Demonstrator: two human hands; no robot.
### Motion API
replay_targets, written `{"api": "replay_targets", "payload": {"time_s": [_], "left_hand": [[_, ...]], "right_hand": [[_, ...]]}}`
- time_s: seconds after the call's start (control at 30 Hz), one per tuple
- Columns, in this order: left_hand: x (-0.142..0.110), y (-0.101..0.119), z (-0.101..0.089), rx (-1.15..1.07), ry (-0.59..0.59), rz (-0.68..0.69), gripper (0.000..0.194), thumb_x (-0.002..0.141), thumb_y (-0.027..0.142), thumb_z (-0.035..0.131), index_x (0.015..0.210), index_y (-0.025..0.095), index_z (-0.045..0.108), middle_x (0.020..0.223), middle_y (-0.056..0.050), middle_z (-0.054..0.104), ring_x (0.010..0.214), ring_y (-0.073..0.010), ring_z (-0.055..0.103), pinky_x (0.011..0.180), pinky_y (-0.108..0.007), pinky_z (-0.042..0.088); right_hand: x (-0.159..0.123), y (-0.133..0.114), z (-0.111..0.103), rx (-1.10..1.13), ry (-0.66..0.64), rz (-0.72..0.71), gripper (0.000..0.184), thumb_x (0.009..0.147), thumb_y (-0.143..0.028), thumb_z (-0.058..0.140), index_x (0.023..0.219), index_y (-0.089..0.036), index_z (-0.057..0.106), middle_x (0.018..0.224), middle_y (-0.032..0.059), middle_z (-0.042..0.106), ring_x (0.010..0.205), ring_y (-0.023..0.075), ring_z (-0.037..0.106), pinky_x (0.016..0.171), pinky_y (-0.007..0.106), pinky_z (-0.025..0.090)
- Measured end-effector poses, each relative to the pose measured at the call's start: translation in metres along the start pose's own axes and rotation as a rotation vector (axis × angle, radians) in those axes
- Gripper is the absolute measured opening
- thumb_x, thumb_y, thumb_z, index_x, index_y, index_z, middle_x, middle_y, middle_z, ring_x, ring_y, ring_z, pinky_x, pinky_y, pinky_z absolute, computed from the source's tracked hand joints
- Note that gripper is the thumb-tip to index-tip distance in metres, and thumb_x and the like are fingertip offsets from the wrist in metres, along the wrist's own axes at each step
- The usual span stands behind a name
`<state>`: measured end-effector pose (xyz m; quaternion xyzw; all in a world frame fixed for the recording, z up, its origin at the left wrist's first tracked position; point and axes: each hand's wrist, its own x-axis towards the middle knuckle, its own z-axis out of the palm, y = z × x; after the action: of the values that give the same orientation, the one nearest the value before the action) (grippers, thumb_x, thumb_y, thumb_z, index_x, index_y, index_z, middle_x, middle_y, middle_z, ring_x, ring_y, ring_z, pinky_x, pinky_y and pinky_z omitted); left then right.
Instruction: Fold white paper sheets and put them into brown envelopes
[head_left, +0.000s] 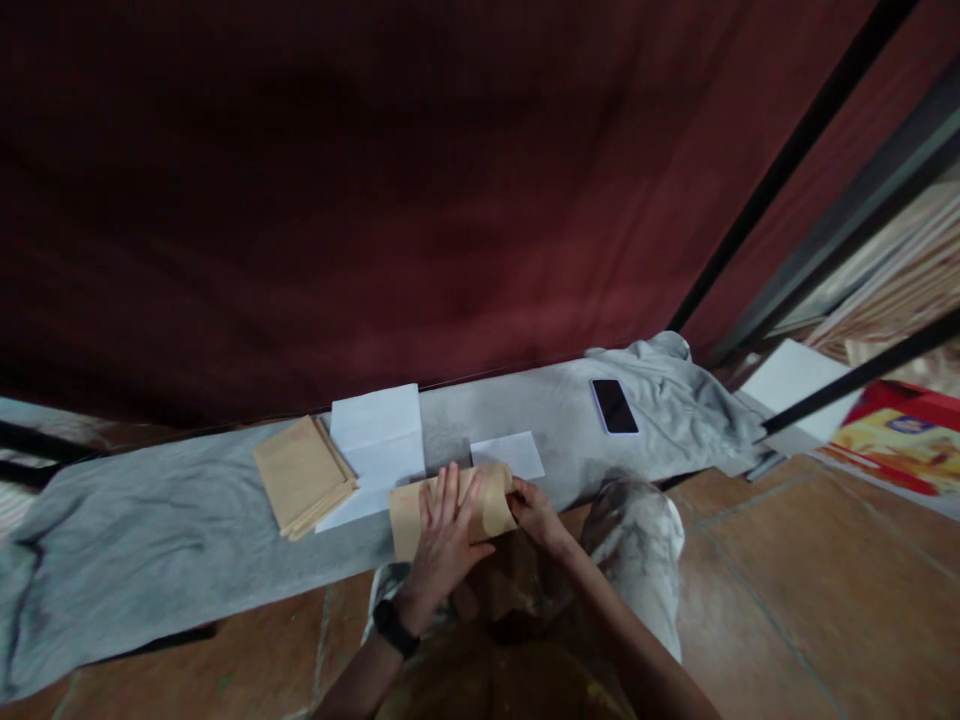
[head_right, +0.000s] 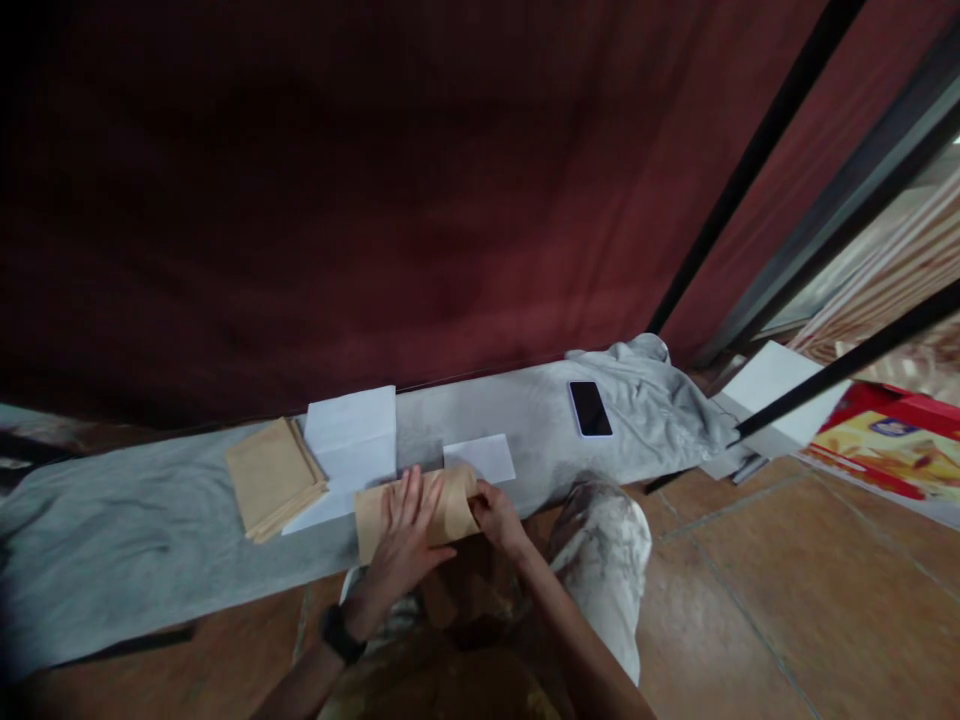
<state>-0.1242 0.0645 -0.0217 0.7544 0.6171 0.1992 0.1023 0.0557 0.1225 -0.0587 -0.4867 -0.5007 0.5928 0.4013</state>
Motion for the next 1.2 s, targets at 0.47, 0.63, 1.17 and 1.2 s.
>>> {"api": "replay_targets", "payload": {"time_s": [0.47,0.63,1.17,1.2], "left_hand": [[0.017,-0.008,0.009,0.286,-0.05,0.201,0.093,0.073,0.035,0.07,0.154,0.021,0.028,0.145,-0.017,0.048,0.135,-0.0348,0.043,0.117,-0.057,0.021],[0.021,-0.002,0.011,0.302,-0.054,0.172,0.095,0.073,0.032,0.068,0.156,0.019,0.023,0.144,-0.016,0.049,0.133,-0.0334,0.044,0.116,-0.056,0.024],[0.003,-0.032,0.003,0.326,-0.101,0.282,0.093,0.071,0.032,0.068,0.154,0.021,0.026,0.14,-0.016,0.053,0.132,-0.0336,0.047,0.117,-0.056,0.019],[0.002,-0.034,0.001,0.329,-0.1,0.267,0.091,0.072,0.03,0.067,0.154,0.021,0.027,0.137,-0.015,0.056,0.129,-0.033,0.049,0.117,-0.055,0.019]], "right_hand": [[-0.013,0.008,-0.023,-0.251,0.269,-0.054,0.019,0.082,-0.034,0.055,0.091,-0.019,0.062,0.078,0.0016,0.064,0.071,0.0167,0.058,0.067,0.027,0.047],[-0.025,-0.014,-0.031,-0.246,0.364,-0.224,0.033,0.093,-0.046,0.048,0.108,-0.021,0.064,0.107,0.0085,0.065,0.102,0.0232,0.061,0.093,0.037,0.047],[-0.027,-0.017,-0.026,0.153,-0.309,-0.028,0.052,0.079,-0.069,0.062,0.082,-0.018,0.068,0.084,0.0038,0.066,0.082,0.018,0.06,0.079,0.031,0.05],[-0.025,-0.016,-0.027,0.096,-0.292,-0.024,0.053,0.082,-0.069,0.058,0.08,-0.017,0.068,0.082,0.004,0.066,0.078,0.0172,0.06,0.075,0.029,0.05]]}}
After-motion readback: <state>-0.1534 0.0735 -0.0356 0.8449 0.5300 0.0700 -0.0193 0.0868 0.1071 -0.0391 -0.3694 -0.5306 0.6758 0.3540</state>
